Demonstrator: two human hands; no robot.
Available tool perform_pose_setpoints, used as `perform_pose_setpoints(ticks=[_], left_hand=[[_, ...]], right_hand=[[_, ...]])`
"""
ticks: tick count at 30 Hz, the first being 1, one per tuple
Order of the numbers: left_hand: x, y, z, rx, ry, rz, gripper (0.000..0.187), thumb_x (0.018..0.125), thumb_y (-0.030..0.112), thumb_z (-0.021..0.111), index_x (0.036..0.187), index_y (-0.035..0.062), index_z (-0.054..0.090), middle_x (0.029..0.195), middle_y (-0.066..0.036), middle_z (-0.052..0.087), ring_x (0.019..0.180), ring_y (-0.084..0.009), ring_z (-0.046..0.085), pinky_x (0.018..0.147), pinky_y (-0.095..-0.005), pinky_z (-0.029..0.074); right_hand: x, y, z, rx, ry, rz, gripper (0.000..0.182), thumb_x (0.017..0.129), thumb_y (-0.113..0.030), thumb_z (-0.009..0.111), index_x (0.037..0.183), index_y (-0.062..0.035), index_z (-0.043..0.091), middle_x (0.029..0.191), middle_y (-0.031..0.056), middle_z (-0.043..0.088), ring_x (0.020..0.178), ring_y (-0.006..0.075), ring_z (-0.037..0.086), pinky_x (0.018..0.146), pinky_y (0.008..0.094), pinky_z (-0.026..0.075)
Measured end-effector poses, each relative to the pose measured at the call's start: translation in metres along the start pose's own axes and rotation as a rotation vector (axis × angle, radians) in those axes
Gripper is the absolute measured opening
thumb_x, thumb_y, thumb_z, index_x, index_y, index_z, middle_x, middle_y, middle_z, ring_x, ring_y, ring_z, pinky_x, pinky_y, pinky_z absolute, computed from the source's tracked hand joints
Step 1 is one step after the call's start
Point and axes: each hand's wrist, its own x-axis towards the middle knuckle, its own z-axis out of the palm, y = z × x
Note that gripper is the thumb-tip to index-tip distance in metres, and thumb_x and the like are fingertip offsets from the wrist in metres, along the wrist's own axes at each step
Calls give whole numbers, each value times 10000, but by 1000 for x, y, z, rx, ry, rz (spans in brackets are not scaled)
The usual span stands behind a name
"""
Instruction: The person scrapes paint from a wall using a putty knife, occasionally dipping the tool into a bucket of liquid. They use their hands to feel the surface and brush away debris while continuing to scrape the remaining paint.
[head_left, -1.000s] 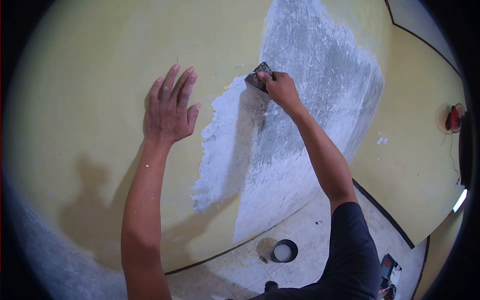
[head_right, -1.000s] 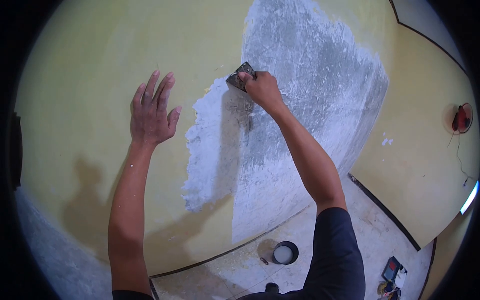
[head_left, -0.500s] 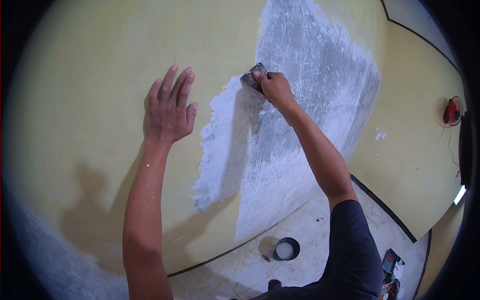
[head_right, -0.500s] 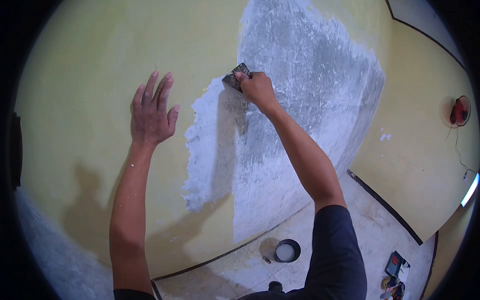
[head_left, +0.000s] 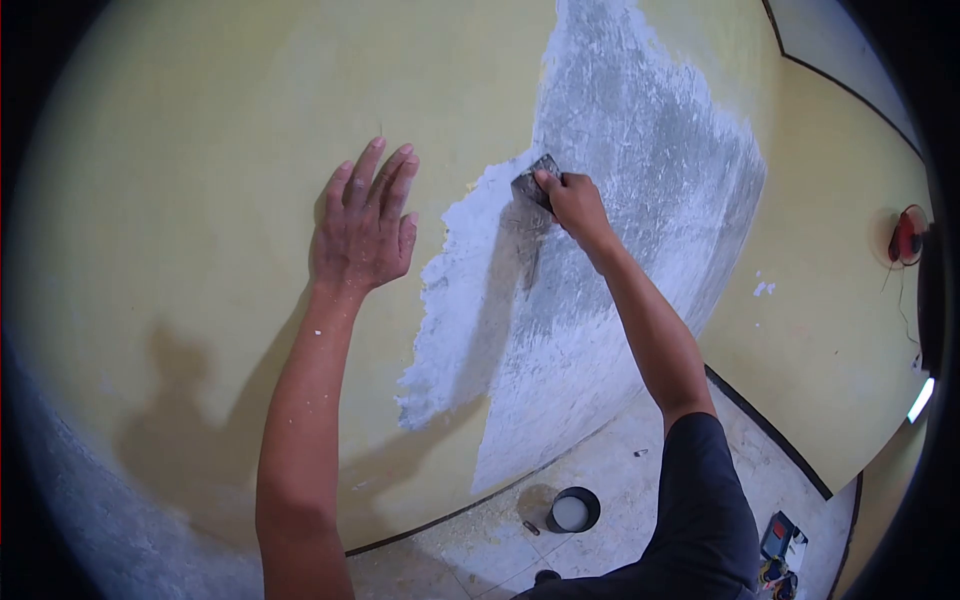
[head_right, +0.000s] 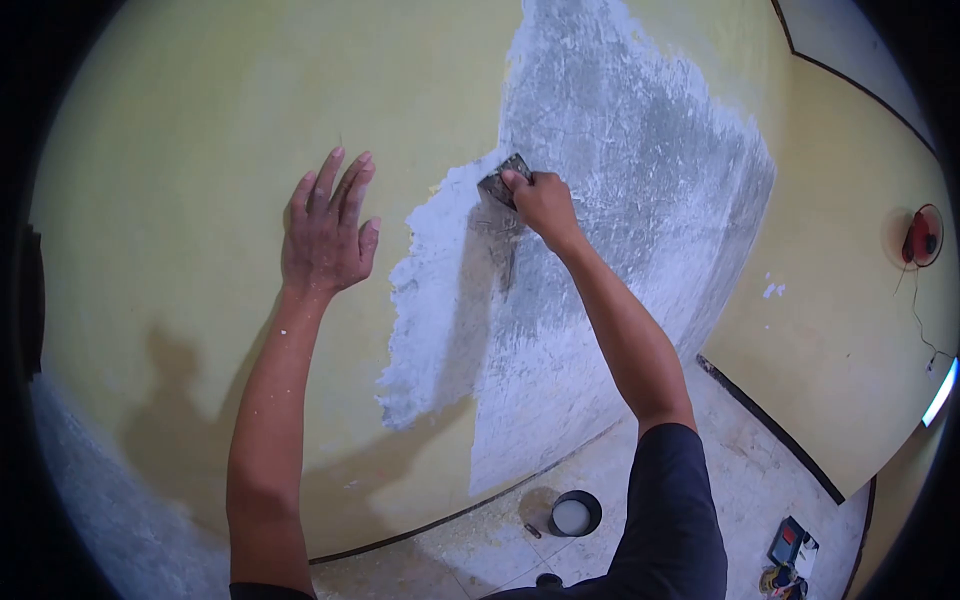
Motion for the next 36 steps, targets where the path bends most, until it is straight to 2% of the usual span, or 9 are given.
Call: perform_pose_setpoints(ticks=[1,4,8,14,17,24,28,33,36], left_hand=[[-1,2,1,18,-6,-1,684,905,284,531,1522,118,288,1573,25,359,1478,-220,273,1194,-436,189],[-2,0,0,8,2,4,694,901,284,532,1526,120,281,1580,29,346,1479,-215,269,1198,-430,184],[-6,-2,1,1,-10,9,700,908,300,521,1535,121,266,1588,33,331,1483,-211,259,1200,-424,180],[-4,-1,3,15,-17,-3,717,903,288,532,1542,121,252,1590,31,325,1482,-210,257,1198,-423,186],[-6,-3,3,0,-8,15,736,900,287,537,1549,119,234,1593,29,318,1483,-212,255,1197,-424,185],[-4,-2,4,-13,-14,2,721,908,287,536,1543,117,239,1592,26,318,1482,-216,254,1196,-431,184],[-4,-3,3,-27,-36,-2,726,906,278,532,1547,119,232,1598,18,306,1488,-216,240,1199,-435,175],[-5,-1,7,-14,-13,12,710,902,262,531,1538,118,251,1597,18,308,1485,-218,248,1198,-435,177],[-5,-4,7,4,-21,13,711,896,254,531,1537,115,254,1592,16,320,1483,-221,256,1196,-437,177]], right_hand=[[10,-4,4,-1,35,-66,580,919,-466,602,821,100,691,746,270,677,755,390,688,716,450,509],[4,-45,-7,102,-73,35,570,934,-456,600,836,98,694,840,324,673,844,456,675,744,488,501],[-11,11,18,-107,-37,-88,576,939,-462,596,832,97,686,834,333,666,852,468,670,760,504,500],[-18,-43,24,-2,-9,-103,559,935,-437,603,833,109,673,806,336,654,826,487,659,753,513,498],[-28,-27,19,-180,-68,-182,528,937,-416,601,790,86,672,804,332,654,818,483,656,744,518,495],[-30,-57,35,-55,-53,-164,501,940,-392,614,824,92,665,814,333,650,836,498,642,731,525,496],[-51,-24,49,-119,-34,-198,529,944,-416,610,817,94,664,828,340,647,841,507,639,730,530,495],[-55,-64,52,3,-18,-126,494,940,-378,611,839,101,673,809,350,637,819,509,637,726,527,496],[-64,-34,59,-90,-58,-175,494,940,-378,610,836,102,673,809,348,639,815,510,636,724,524,497]])
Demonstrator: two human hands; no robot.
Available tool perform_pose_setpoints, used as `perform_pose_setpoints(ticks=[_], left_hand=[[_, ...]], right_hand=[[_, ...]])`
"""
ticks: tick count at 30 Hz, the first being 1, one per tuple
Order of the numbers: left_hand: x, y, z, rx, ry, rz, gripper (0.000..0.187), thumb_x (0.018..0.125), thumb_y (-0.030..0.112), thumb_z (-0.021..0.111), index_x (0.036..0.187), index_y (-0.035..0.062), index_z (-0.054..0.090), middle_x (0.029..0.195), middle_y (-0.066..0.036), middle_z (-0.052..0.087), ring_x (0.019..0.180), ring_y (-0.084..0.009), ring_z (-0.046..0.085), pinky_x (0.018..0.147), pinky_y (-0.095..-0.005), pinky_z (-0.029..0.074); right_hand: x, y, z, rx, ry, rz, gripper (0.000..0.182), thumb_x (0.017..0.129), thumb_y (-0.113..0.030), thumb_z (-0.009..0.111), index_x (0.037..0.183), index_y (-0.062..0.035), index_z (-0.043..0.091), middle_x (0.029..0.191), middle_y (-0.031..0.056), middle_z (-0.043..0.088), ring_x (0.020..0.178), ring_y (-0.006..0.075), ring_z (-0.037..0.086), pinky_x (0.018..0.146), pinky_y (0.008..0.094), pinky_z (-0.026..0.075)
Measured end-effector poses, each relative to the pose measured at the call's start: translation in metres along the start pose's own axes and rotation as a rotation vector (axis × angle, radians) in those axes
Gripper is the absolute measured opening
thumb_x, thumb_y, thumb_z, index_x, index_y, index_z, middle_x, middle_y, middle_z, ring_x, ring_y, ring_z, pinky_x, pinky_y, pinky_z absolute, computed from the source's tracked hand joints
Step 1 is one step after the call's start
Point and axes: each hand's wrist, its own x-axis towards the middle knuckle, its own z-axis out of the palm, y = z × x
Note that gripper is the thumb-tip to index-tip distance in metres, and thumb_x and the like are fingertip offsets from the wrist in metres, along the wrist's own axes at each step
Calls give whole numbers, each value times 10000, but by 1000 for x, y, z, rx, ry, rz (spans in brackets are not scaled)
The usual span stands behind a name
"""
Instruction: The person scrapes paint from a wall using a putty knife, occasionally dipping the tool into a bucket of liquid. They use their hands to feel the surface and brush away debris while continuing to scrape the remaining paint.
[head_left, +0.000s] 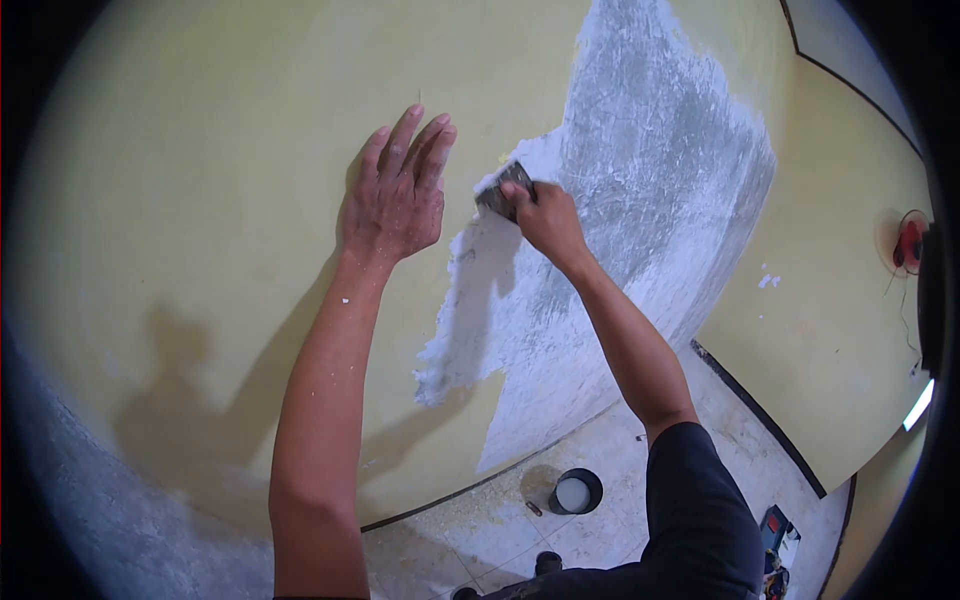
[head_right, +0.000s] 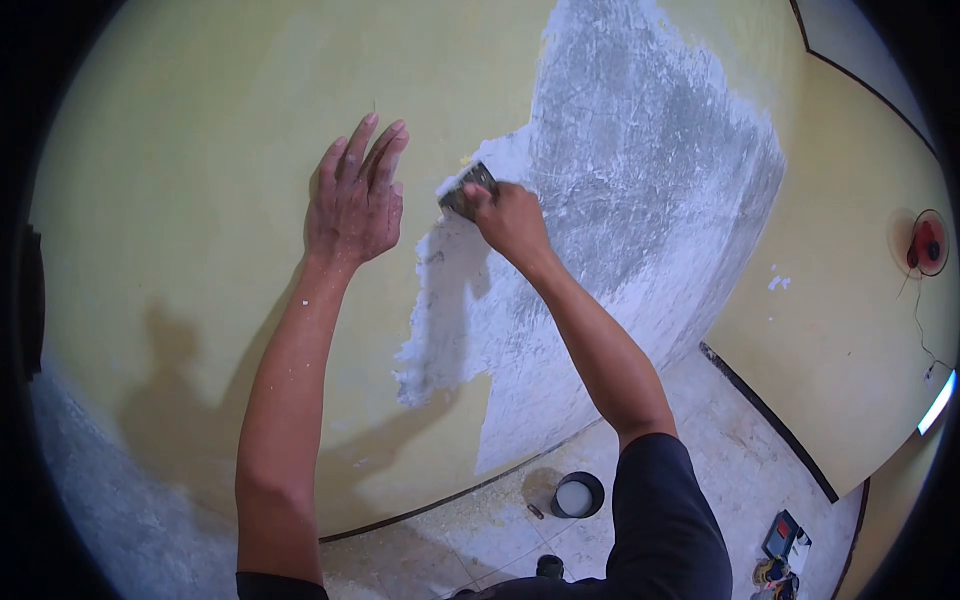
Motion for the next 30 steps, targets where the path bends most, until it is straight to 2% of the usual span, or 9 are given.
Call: perform_pose_setpoints(ticks=[7,10,13,17,20,22,23,25,30], left_hand=[[1,0,2,-11,46,-4,703,887,229,531,1528,111,267,1577,20,351,1480,-224,264,1191,-430,183],[0,-2,0,-57,25,4,707,883,210,525,1530,111,258,1578,26,350,1481,-221,262,1191,-431,181],[2,0,1,-16,27,-3,711,878,195,523,1530,111,252,1577,28,351,1481,-216,262,1191,-431,180],[2,-2,4,-46,61,-1,708,873,182,523,1526,113,260,1574,29,357,1480,-212,267,1189,-428,185],[0,-1,2,6,37,17,705,872,179,523,1525,117,264,1570,29,365,1479,-213,270,1187,-431,186],[1,-1,3,-12,39,1,706,868,177,524,1523,121,267,1565,30,373,1477,-213,275,1186,-430,187],[6,-3,3,-7,53,1,706,868,177,524,1523,121,267,1565,30,373,1477,-213,275,1186,-430,187],[1,-1,3,-7,52,7,714,863,182,531,1523,123,267,1569,31,363,1478,-209,266,1187,-426,186],[-1,-2,-1,-56,22,12,726,854,178,536,1525,120,263,1569,28,363,1484,-210,250,1190,-424,177]], right_hand=[[0,-26,6,138,-13,150,499,935,-392,618,808,88,674,782,324,652,792,493,647,721,524,498],[-15,-9,14,62,5,44,506,933,-397,620,808,90,675,773,320,653,786,490,651,722,522,499],[-22,4,26,84,23,114,509,937,-394,616,805,94,673,758,319,649,778,484,655,721,517,500],[-10,-21,17,116,5,133,528,936,-408,615,808,101,674,761,320,652,785,479,661,717,512,500],[-20,-19,21,201,12,178,540,939,-419,611,799,99,675,722,290,660,718,421,678,672,480,503],[-19,-24,23,330,-21,319,536,945,-418,603,777,86,668,659,229,654,623,342,662,619,433,498],[-10,-32,19,330,-11,307,536,945,-418,603,777,86,668,659,229,654,623,342,662,619,433,498],[-9,-45,14,354,21,341,536,952,-420,591,753,73,653,604,174,627,566,271,628,581,398,485],[-25,-21,17,384,-38,419,543,953,-436,583,757,66,646,594,157,625,550,244,616,544,390,466]])
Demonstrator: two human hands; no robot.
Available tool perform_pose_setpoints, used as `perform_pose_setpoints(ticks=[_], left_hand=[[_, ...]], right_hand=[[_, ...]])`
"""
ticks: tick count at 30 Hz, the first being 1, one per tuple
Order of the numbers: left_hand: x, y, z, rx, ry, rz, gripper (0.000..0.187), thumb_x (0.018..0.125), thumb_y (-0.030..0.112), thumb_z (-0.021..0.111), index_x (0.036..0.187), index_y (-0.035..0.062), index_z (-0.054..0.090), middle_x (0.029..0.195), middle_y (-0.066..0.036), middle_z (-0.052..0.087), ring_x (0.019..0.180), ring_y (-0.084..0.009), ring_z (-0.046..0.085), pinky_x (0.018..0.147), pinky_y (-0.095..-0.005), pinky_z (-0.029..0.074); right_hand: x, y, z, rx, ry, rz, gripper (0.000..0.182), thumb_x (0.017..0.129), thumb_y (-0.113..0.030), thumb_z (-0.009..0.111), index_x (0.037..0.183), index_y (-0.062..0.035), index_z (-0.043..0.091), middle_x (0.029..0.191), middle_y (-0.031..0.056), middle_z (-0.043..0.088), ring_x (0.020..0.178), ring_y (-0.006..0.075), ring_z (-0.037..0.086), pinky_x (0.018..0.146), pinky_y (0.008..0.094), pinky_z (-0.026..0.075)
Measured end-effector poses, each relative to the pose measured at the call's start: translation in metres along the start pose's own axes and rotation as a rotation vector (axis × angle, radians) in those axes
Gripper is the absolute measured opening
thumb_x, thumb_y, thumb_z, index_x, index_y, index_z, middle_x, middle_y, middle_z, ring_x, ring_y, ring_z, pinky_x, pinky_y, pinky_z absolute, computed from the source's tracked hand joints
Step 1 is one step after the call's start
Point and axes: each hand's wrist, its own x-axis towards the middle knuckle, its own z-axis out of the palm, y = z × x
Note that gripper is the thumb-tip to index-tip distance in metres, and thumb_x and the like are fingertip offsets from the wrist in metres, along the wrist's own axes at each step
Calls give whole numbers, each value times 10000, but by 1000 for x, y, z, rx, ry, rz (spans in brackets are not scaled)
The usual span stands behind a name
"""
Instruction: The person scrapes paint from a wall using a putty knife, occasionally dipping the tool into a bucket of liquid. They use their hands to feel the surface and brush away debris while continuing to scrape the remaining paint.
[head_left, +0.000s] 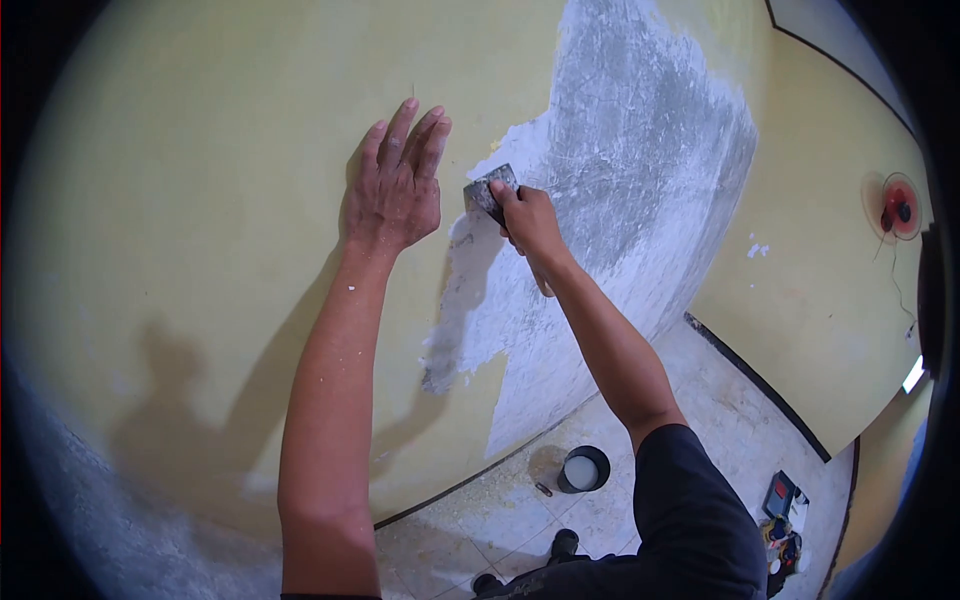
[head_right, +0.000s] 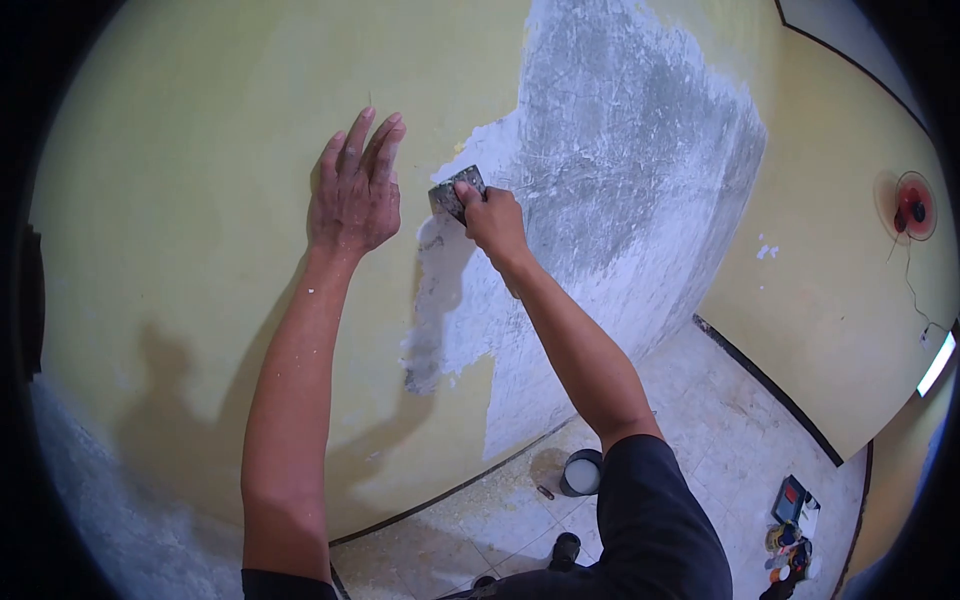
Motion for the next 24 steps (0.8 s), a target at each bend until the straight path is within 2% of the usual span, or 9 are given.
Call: perform_pose_setpoints(ticks=[4,5,8,16,18,19,20,22,24], left_hand=[[1,-1,5,18,21,-2,735,851,172,534,1526,117,250,1566,24,367,1487,-213,239,1192,-426,173],[0,0,5,14,16,-1,735,851,172,534,1526,117,250,1566,24,367,1487,-213,239,1192,-426,173],[0,-1,1,4,-15,9,740,852,170,533,1529,115,239,1572,21,356,1489,-216,235,1193,-429,172],[2,0,-2,-24,-10,2,726,852,139,534,1522,113,256,1568,17,363,1484,-223,250,1185,-430,191],[1,3,-3,-18,-14,8,712,858,128,528,1518,110,261,1566,17,366,1484,-223,251,1182,-431,199],[4,2,-2,-7,-10,-6,699,863,116,522,1514,108,266,1563,16,370,1484,-222,252,1179,-433,207],[10,-1,1,7,2,-2,699,863,116,522,1514,108,266,1563,16,370,1484,-222,252,1179,-433,207],[3,1,5,65,8,8,690,860,161,498,1516,127,288,1563,33,373,1487,-220,243,1196,-442,167],[-1,1,3,60,-1,7,685,858,147,498,1511,127,296,1558,34,381,1484,-218,250,1195,-441,169]], right_hand=[[17,-20,2,27,45,-51,544,947,-446,585,757,59,651,590,150,623,541,229,603,525,381,456],[17,-17,2,102,33,-77,505,977,-420,570,716,12,587,536,81,538,377,155,464,344,324,328],[8,3,3,-7,26,-78,512,977,-424,569,709,12,578,537,81,539,378,152,458,348,323,330],[6,-7,1,64,18,-28,506,959,-436,599,725,12,594,548,82,553,384,150,472,356,320,339],[-4,-1,1,1,-25,35,544,934,-461,616,732,43,652,597,145,635,519,204,615,511,357,466],[1,-6,2,46,-17,44,565,933,-469,604,732,56,663,622,174,652,561,265,647,565,386,497],[14,-16,5,56,-16,29,565,933,-469,604,732,56,663,622,174,652,561,265,647,565,386,497],[26,-15,14,-2,110,-120,537,951,-457,595,733,34,605,562,108,576,386,172,492,369,337,367],[17,-9,9,87,22,-80,555,947,-467,588,746,49,617,588,141,605,422,198,544,399,347,408]])
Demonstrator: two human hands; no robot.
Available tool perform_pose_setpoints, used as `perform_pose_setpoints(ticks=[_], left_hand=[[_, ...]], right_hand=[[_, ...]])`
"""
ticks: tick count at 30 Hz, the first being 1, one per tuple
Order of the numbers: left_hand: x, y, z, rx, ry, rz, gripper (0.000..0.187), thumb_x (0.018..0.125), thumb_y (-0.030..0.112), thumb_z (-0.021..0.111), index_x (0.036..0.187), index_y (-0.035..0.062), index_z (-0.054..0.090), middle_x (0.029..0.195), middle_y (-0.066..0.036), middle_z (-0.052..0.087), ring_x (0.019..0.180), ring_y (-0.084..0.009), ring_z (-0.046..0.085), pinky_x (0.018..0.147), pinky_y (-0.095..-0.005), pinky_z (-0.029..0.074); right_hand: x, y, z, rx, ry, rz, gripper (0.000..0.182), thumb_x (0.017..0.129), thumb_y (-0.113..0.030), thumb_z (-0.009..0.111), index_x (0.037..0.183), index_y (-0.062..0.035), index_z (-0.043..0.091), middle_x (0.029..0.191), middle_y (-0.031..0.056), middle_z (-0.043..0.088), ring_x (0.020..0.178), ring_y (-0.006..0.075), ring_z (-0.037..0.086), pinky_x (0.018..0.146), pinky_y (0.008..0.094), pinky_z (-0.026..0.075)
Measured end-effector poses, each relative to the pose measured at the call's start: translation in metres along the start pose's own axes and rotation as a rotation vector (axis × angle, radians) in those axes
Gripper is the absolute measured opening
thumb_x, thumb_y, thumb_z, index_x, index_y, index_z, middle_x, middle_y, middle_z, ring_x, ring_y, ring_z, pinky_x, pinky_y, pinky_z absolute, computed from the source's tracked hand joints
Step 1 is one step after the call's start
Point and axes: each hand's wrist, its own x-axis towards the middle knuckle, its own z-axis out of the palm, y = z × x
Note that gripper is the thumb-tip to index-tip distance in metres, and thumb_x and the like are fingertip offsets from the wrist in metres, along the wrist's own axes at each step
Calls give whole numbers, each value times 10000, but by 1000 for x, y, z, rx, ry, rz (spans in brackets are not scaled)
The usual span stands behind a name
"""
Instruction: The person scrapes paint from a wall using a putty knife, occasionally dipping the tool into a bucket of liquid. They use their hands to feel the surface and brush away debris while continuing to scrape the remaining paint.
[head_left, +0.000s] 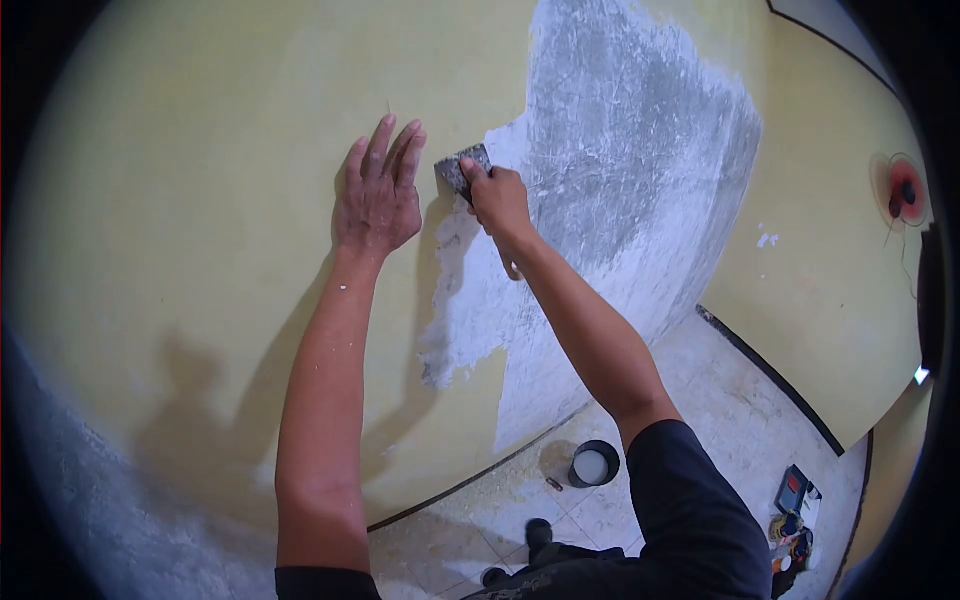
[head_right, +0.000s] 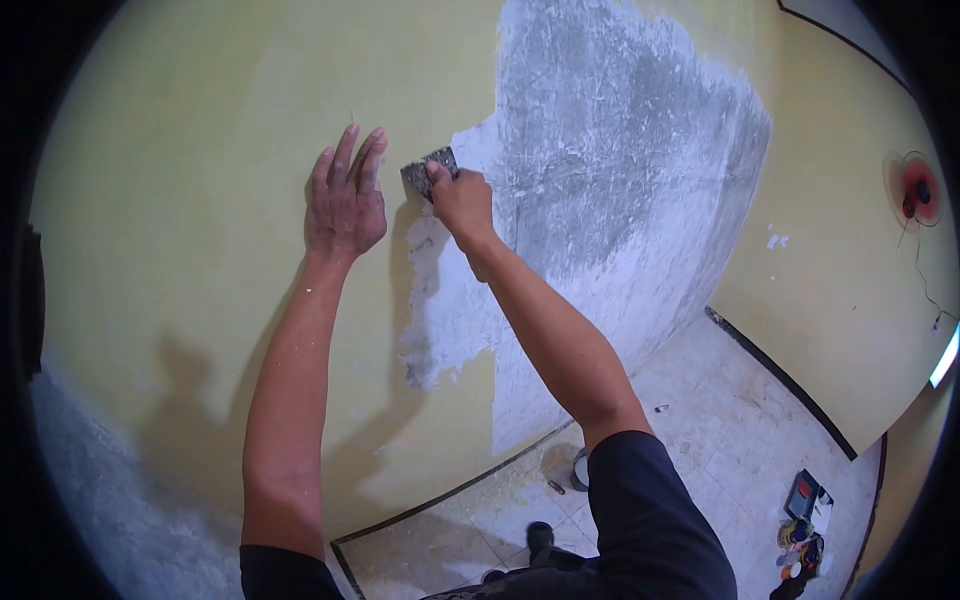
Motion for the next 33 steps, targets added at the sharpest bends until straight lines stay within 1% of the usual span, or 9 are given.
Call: perform_pose_setpoints(ticks=[4,6,11,13,16,17,19,22,33], left_hand=[[1,1,-1,-1,3,-3,671,855,108,488,1501,119,307,1547,35,396,1479,-216,264,1191,-441,178],[6,1,0,23,24,0,666,852,96,488,1495,111,314,1543,29,401,1476,-221,273,1187,-445,184],[0,7,-14,-67,1,22,594,872,75,513,1448,62,368,1490,-21,467,1443,-234,344,1149,-435,245],[-17,22,-12,-391,163,-121,619,836,115,572,1430,62,407,1465,-80,481,1422,-266,365,1144,-449,252],[-66,81,-26,-624,156,-466,437,907,199,626,1302,28,547,1169,-135,684,1079,-308,659,903,-434,495],[-68,103,-46,-905,-67,-822,447,928,278,650,1277,15,555,1126,-149,697,1029,-280,678,848,-393,522],[-73,139,-45,-1249,27,-1090,367,965,318,629,1173,17,606,944,-104,703,882,-196,673,793,-332,523],[-79,140,-32,-1677,-265,-1242,276,989,305,618,997,29,620,741,-23,612,656,-130,592,679,-296,508],[-79,162,-2,-1280,-76,-1403,386,998,223,602,670,25,559,518,1,505,381,-76,440,341,-268,343]], right_hand=[[-11,21,3,9,-6,49,557,925,-472,609,765,61,636,618,164,633,495,214,610,460,354,457],[10,16,12,-173,169,-196,561,927,-471,609,777,68,641,628,174,639,489,220,609,455,355,457],[-8,18,5,126,-19,-42,474,971,-411,573,763,13,602,575,102,582,493,159,562,458,310,428],[-35,31,-14,363,-234,83,377,995,-346,559,794,-27,567,569,48,539,498,118,518,460,278,405],[-76,58,-25,513,-394,205,202,1003,-211,566,899,-39,548,691,37,573,503,102,496,463,263,398],[-84,67,-25,577,-426,201,140,990,-154,569,926,-30,553,718,41,591,506,98,495,471,259,404],[-90,75,-24,647,-469,189,80,976,-97,572,953,-21,558,745,45,610,508,93,493,479,254,409],[-94,79,-20,653,-478,138,58,983,-76,561,966,-20,562,751,44,615,529,92,516,492,249,424],[-93,107,-7,789,-564,188,187,1052,-223,489,1010,-42,504,720,40,585,525,95,542,468,245,453]])
